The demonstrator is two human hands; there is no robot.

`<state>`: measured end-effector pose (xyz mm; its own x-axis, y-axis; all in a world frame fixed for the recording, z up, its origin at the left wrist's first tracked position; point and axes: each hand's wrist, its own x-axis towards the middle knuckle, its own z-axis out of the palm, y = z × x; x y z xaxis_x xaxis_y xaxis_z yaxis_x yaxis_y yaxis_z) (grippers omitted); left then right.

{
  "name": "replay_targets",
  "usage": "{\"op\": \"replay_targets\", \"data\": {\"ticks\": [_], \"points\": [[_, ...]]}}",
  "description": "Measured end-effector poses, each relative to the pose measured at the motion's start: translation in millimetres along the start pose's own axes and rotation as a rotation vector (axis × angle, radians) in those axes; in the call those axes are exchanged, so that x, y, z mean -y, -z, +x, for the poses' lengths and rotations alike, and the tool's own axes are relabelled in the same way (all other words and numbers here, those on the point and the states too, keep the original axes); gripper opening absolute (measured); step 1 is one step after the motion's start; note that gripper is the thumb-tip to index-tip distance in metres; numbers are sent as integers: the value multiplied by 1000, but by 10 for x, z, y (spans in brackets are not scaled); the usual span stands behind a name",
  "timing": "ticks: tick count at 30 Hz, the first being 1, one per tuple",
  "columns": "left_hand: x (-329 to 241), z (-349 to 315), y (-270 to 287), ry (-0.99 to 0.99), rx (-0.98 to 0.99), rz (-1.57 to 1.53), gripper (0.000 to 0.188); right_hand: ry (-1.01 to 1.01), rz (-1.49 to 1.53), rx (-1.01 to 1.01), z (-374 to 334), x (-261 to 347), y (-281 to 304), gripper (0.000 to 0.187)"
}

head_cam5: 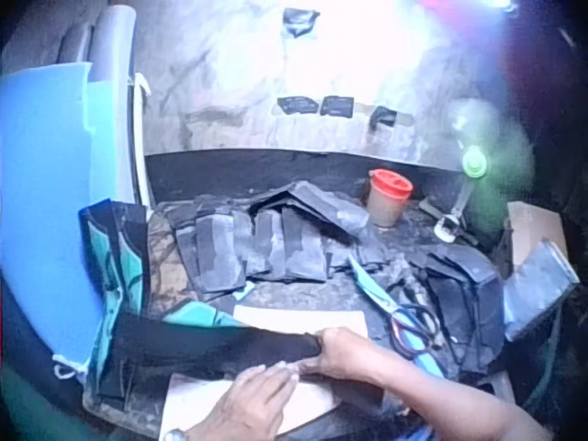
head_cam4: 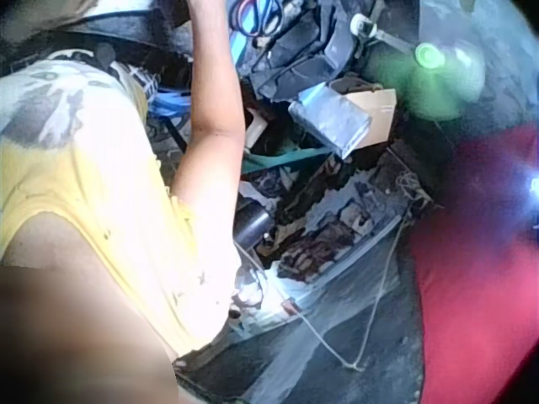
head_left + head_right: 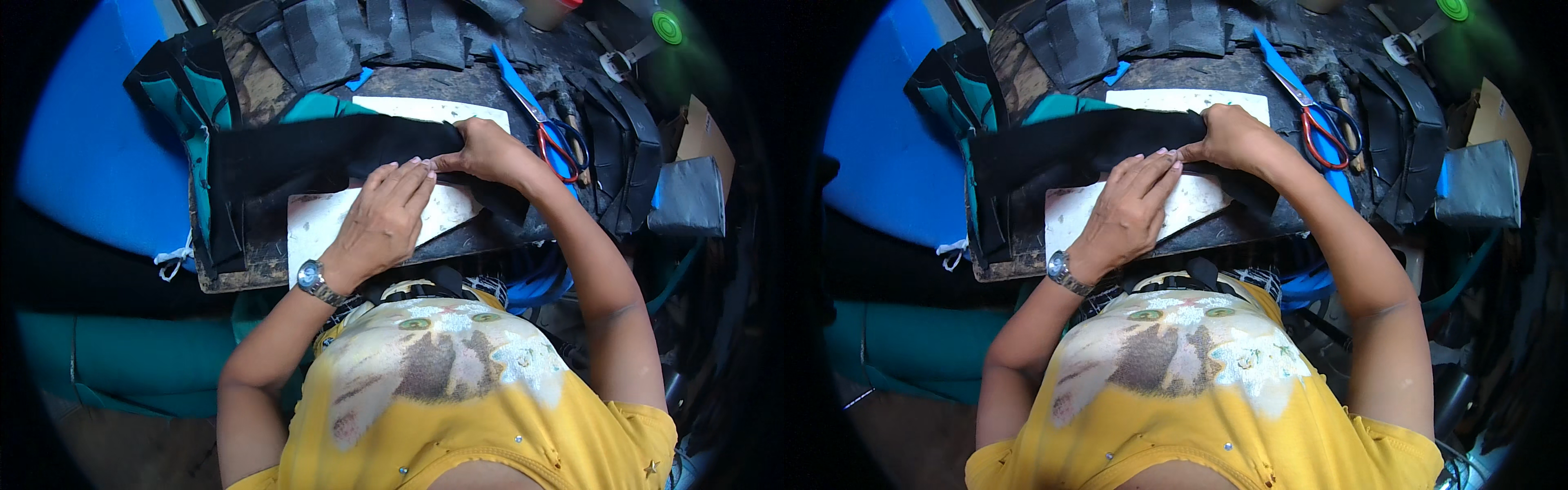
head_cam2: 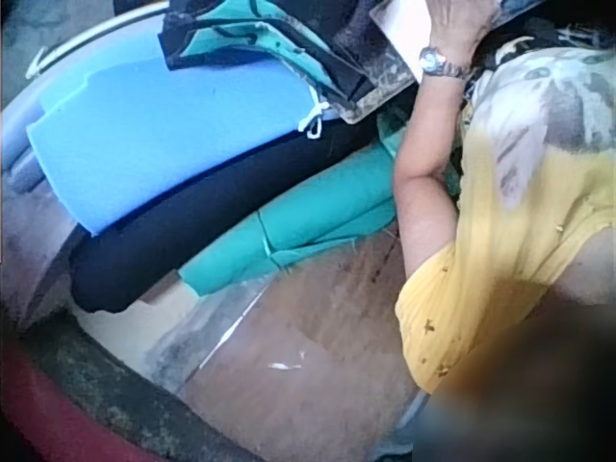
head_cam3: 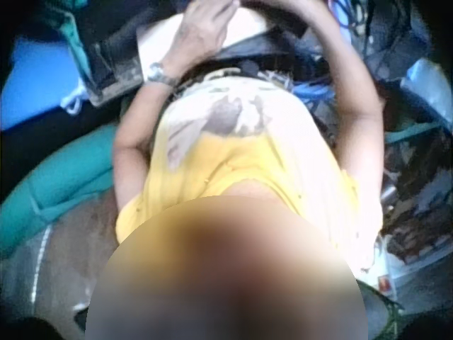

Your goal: The person cuts blue foam strips with scissors and fits them into a green and black bag-like item on a cluttered workbench. They repeatedly fold, align, and press the foam into place, then use a hammer to tap the edges of the bag. The person continues cutting additional foam pieces and inserting them into the bag throughout the clip.

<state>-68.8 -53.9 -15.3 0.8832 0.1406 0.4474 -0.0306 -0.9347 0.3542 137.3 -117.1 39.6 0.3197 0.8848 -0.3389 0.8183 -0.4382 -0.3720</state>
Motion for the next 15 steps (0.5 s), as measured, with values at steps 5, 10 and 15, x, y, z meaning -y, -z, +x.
{"op": "replay_targets", "data": {"ticks": [5,10,15], "points": [[105,-102,62,-5,39,6,44,-13,565,59,-258,-70,3,36],[121,-148,116,-22,77,29,47,167,650,-101,-343,-117,-264,20],[63,-117,102,-7,92,86,47,175,441,-178,-208,-136,-283,19]]}}
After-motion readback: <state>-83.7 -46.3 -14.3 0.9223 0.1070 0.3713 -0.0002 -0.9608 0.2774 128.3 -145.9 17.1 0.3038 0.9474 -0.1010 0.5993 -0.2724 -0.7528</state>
